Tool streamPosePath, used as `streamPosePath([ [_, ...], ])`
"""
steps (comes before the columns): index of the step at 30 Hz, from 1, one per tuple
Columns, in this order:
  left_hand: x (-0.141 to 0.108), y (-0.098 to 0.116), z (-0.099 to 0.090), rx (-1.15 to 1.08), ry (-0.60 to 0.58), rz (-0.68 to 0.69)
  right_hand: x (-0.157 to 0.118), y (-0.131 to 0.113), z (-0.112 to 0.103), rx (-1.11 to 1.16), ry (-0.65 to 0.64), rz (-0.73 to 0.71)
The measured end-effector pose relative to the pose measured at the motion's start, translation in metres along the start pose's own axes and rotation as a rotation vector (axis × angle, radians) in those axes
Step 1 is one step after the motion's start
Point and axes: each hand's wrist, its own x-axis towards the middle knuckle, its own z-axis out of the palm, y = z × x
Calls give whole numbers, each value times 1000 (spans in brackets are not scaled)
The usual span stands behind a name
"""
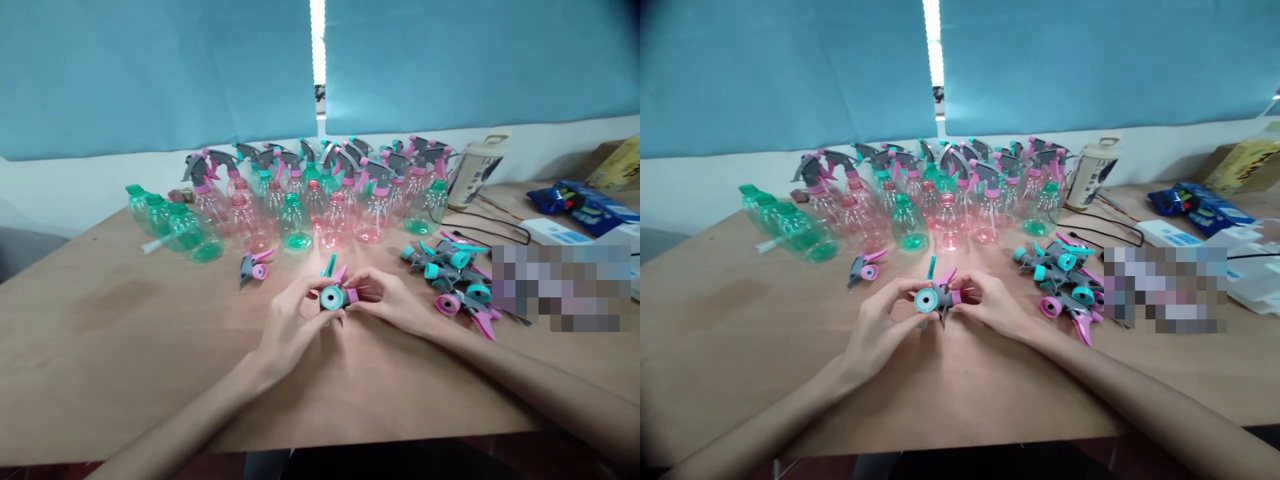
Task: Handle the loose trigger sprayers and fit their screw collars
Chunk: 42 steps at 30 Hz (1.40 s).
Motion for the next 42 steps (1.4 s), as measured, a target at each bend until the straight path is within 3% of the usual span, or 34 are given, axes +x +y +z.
streamPosePath([
  [6, -3, 12, 11, -35, 64, 138, 20, -6, 11, -45, -49, -49],
  [11, -4, 11, 12, -56, 87, 191, 16, -7, -1, -50, -41, -5],
  [18, -6, 14, 27, -99, -11, 147, -5, -1, -18, -111, 170, 115],
  [28, -6, 13, 41, -102, -79, 259, -15, -12, -12, -117, 126, 161],
  [42, -13, 16, 35, -129, -29, 426, 4, 8, -4, -395, -16, -110],
])
